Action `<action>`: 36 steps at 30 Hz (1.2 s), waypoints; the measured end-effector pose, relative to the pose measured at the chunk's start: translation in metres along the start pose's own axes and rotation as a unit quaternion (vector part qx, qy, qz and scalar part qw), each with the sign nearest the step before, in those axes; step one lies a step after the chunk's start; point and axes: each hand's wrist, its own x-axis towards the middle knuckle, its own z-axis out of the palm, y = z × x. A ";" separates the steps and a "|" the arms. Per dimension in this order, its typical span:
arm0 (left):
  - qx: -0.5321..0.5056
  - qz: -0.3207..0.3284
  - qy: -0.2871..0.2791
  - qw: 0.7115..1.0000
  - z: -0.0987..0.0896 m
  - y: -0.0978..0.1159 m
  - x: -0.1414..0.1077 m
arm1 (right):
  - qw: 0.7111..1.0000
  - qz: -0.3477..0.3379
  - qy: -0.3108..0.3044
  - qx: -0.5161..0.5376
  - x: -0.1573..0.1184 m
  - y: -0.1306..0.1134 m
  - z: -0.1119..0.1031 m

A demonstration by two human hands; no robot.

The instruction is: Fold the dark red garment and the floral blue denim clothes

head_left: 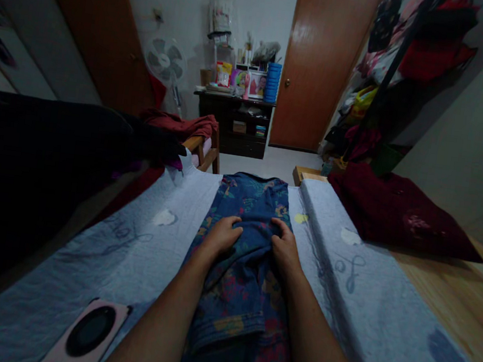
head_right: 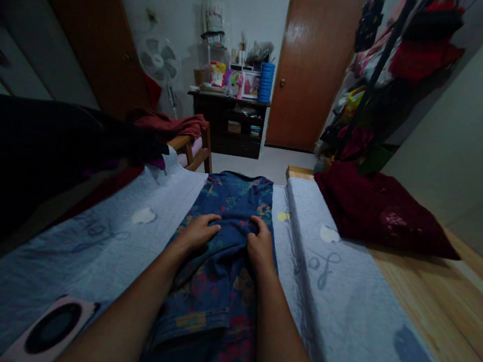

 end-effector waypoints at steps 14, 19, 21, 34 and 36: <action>0.157 0.153 -0.142 0.965 0.017 -0.006 -0.006 | 0.999 0.003 0.015 -0.029 -0.001 -0.001 -0.005; 0.186 0.146 -0.162 0.958 0.017 -0.007 -0.009 | 0.998 0.049 0.032 -0.025 0.001 -0.004 -0.007; 0.196 0.146 -0.166 0.955 0.017 -0.007 -0.010 | 0.995 0.064 0.041 -0.060 0.004 -0.006 -0.006; 0.193 0.151 -0.161 0.956 0.017 -0.008 -0.009 | 0.956 -0.014 -0.007 -0.295 0.102 -0.045 0.006; 0.195 0.145 -0.165 0.956 0.015 -0.005 -0.011 | 0.958 -0.012 -0.023 -0.286 0.117 -0.044 0.015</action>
